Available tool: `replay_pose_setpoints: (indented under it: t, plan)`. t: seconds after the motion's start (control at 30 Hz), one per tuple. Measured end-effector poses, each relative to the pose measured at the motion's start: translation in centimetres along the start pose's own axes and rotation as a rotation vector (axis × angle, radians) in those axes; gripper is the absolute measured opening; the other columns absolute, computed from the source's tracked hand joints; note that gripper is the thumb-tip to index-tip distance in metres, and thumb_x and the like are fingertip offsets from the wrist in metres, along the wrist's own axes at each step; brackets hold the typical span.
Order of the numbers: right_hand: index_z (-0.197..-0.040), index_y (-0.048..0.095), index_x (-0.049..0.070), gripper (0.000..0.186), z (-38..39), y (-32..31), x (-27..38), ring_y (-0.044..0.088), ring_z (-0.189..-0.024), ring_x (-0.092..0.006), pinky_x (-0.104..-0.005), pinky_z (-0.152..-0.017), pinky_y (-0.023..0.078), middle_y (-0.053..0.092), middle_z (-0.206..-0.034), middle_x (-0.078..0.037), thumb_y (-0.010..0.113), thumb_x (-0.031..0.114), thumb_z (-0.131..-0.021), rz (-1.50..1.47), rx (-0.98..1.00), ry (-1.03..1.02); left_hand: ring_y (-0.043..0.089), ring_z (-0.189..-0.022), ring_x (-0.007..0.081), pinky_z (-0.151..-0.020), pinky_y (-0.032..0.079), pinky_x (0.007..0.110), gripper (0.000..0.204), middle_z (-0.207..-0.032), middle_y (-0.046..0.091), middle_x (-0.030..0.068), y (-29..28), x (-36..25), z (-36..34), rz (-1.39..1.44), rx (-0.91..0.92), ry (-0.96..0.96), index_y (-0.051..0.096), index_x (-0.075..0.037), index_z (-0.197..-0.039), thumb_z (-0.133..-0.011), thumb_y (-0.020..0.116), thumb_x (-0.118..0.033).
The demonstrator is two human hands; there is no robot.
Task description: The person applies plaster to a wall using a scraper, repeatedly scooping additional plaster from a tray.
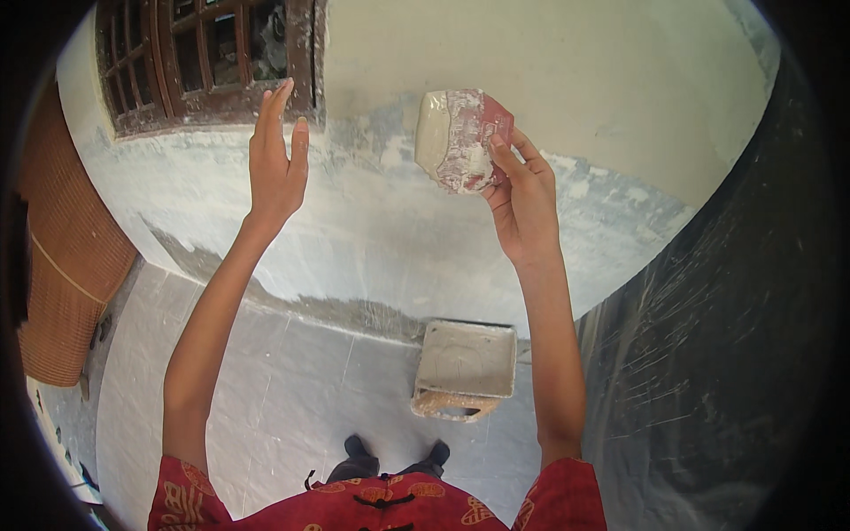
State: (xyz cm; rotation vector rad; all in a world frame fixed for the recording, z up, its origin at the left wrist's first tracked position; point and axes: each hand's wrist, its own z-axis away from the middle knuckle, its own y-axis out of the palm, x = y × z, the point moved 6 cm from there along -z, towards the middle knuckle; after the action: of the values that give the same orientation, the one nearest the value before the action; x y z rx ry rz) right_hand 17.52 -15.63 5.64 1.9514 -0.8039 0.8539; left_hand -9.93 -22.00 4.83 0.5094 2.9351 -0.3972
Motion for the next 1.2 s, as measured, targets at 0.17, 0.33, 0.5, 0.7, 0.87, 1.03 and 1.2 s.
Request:
replay_pose_setpoints:
  t: [0.17,0.33,0.5,0.7,0.87,1.03,1.2]
  plan:
    - [-0.115,0.054,-0.005,0.024,-0.1,2.4,2.1,0.066,-0.088,-0.0152,-0.0281,-0.076,0.058,0.064,-0.103,-0.011,0.054,0.008,-0.095,0.008,-0.025,-0.073,0.033,-0.135,0.0384,-0.106,0.030,0.048,0.045,-0.140,0.045,0.0147,-1.1,0.2,-2.9,0.038,-0.068,0.067,0.040,-0.007,-0.138,-0.098,0.043,-0.026]
    - [-0.115,0.053,-0.007,0.025,-0.8,2.9,2.3,0.065,-0.091,-0.0155,-0.0278,-0.081,0.056,0.063,-0.106,-0.012,0.054,0.009,-0.095,0.045,-0.092,-0.084,0.033,-0.135,0.0377,-0.105,0.029,0.051,0.045,-0.140,0.045,0.0149,-0.3,1.1,-3.6,0.058,-0.098,0.088,0.041,-0.009,-0.138,-0.098,0.042,-0.028]
    - [-0.116,0.055,-0.004,0.026,-3.0,2.8,1.1,0.064,-0.094,-0.0151,-0.0289,-0.083,0.055,0.063,-0.107,-0.009,0.054,0.012,-0.096,0.053,-0.093,-0.060,0.032,-0.135,0.0378,-0.105,0.030,0.051,0.045,-0.140,0.044,0.0156,1.5,3.1,-3.4,0.051,-0.090,0.086,0.041,-0.009,-0.139,-0.098,0.042,-0.029]
    - [-0.111,0.061,0.001,0.020,-6.0,2.3,-2.4,0.063,-0.090,-0.0122,-0.0287,-0.083,0.054,0.063,-0.105,-0.005,0.055,0.012,-0.095,0.072,-0.134,-0.056,0.033,-0.135,0.0379,-0.105,0.030,0.051,0.045,-0.139,0.044,0.0161,3.8,5.5,-1.5,0.013,-0.037,0.085,0.042,-0.009,-0.138,-0.097,0.046,-0.027]
    - [-0.108,0.062,0.003,0.017,-7.6,2.0,-5.7,0.062,-0.086,-0.0114,-0.0272,-0.078,0.054,0.064,-0.100,-0.004,0.055,0.010,-0.095,0.101,-0.162,-0.083,0.031,-0.137,0.0329,-0.108,0.026,0.048,0.048,-0.143,0.040,0.0136,6.4,8.6,0.1,-0.002,0.006,0.061,0.038,-0.010,-0.141,-0.100,0.039,-0.034]
    - [-0.106,0.062,0.002,0.016,-7.2,3.4,-8.0,0.061,-0.083,-0.0094,-0.0245,-0.074,0.051,0.065,-0.095,-0.003,0.053,0.010,-0.096,0.116,-0.240,-0.171,0.034,-0.134,0.0363,-0.103,0.032,0.050,0.046,-0.139,0.044,0.0155,8.7,11.7,-0.1,0.079,-0.017,0.092,0.042,-0.010,-0.138,-0.095,0.048,-0.025]
    - [-0.115,0.060,-0.003,0.023,-6.3,4.4,-11.0,0.061,-0.093,-0.0107,-0.0243,-0.083,0.047,0.068,-0.101,-0.009,0.051,0.005,-0.096,0.722,-0.301,-0.567,0.033,-0.136,0.0335,-0.104,0.030,0.048,0.046,-0.140,0.043,0.0133,10.8,14.8,-0.3,0.095,-0.006,0.127,0.041,-0.010,-0.139,-0.096,0.046,-0.026]
